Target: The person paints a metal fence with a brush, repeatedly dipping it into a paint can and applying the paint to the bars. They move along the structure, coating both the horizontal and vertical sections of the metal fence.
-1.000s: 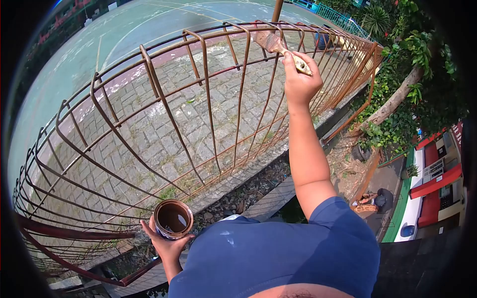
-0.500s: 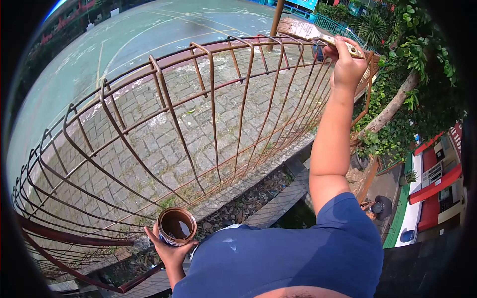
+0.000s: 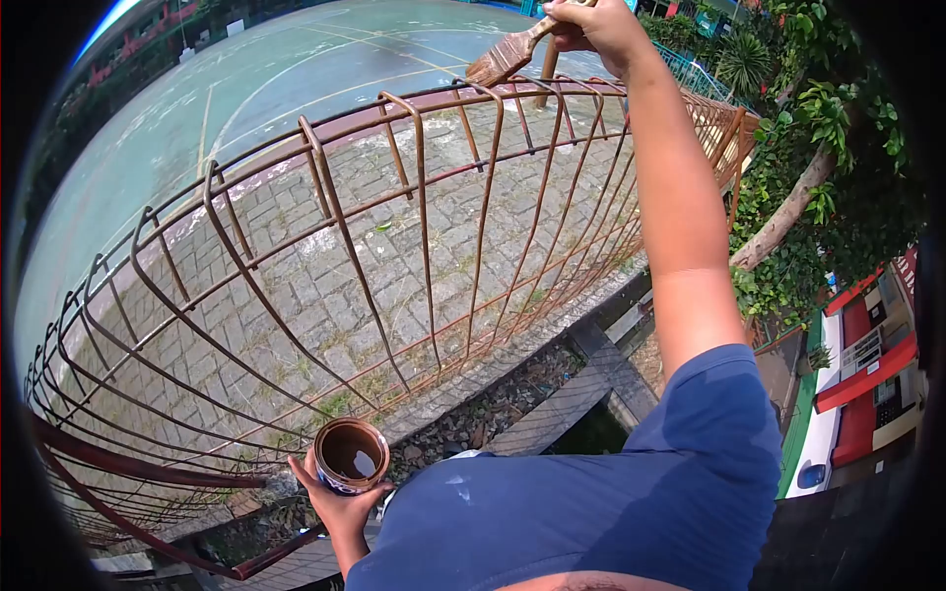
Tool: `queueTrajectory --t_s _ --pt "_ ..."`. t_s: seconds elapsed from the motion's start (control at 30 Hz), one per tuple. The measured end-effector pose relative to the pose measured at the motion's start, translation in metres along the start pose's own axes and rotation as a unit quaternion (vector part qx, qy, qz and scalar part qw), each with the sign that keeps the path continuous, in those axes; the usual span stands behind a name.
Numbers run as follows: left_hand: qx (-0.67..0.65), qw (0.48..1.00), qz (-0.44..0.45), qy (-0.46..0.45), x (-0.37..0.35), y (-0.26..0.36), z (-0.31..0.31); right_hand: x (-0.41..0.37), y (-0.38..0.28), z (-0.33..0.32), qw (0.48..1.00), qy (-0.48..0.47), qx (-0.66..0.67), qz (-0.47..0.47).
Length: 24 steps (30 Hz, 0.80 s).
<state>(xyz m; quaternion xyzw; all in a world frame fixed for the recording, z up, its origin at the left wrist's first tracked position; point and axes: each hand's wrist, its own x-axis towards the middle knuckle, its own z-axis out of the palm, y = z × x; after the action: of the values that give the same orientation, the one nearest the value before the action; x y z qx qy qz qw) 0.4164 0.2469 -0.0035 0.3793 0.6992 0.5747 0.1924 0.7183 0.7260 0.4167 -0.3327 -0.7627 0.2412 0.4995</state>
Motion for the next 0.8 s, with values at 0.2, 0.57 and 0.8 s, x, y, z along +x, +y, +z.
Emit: queueTrajectory --t_s 0.2,0.57,0.8 --pt "-0.003 1.000 0.010 0.021 0.000 0.004 -0.002 0.034 0.038 -0.028 0.993 -0.018 -0.110 -0.025" --pt "0.023 1.000 0.014 0.007 0.003 0.007 0.003 -0.005 -0.056 0.016 0.997 -0.034 0.034 -0.067" --pt "0.028 0.999 0.024 0.014 -0.003 -0.006 0.003 0.009 -0.030 0.029 0.995 -0.034 0.088 0.024"
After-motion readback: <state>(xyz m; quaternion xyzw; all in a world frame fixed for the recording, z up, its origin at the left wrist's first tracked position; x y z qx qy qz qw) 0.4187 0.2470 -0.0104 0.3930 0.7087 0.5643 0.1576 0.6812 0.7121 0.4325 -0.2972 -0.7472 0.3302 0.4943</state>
